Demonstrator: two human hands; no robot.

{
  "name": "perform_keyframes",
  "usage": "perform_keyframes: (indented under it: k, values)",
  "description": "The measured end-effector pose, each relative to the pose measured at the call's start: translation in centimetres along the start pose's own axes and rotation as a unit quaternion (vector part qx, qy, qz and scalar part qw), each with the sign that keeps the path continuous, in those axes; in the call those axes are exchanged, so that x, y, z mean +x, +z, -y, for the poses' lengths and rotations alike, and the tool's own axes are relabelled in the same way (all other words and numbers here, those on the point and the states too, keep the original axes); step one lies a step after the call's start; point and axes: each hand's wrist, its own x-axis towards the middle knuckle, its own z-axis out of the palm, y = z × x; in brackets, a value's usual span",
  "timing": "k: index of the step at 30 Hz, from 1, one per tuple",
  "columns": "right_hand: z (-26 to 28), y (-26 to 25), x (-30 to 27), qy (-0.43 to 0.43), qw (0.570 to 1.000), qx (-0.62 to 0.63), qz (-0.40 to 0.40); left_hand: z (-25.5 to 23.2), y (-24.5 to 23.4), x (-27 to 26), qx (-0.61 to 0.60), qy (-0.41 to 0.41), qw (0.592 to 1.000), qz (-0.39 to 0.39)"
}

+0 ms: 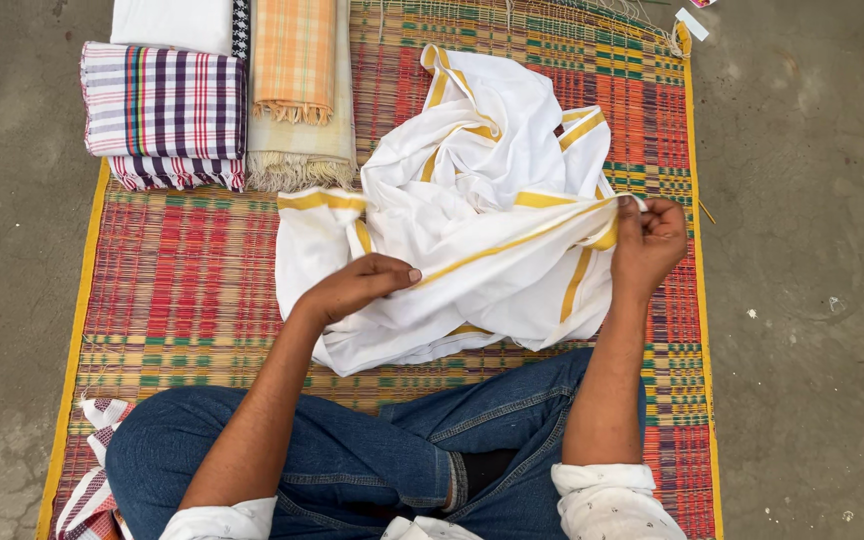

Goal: The person sits on a woven mat and folds a striped textile into a compact rectangle, then places it on a stack of other folded textiles. They then unfold a white textile with yellow borders and begin folding it.

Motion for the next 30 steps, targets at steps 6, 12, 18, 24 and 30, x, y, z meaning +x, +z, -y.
perform_keyframes:
  k: [6, 12, 18, 24, 30]
  values:
    - [-4.4, -4.6, 1.0, 0.0, 0.985, 0.083, -0.149, 4.4, 5.1, 1.0, 0.151, -0.051, 0.971, 0.181]
    - [-8.7, -9.1, 1.5, -0.006, 0.942, 0.135, -0.307, 3.5, -3.2, -1.2, 0.398, -0.026, 0.881, -0.254]
    - [-11.1, -9.5, 2.6, 0.094, 0.876, 0.266, -0.391, 2.0, -12.1, -7.1, 0.073, 0.266, 0.723, -0.633]
    - [-12.2, -7.0, 4.0, 0.17, 0.898, 0.283, -0.29, 2.2, -14.2, -8.0, 0.067, 0.063, 0.849, -0.52]
    - [-11.4, -6.5, 3.7, 0.199, 0.905, 0.284, -0.246, 2.5, -15.2, -7.3, -0.124, 0.057, 0.944, -0.301]
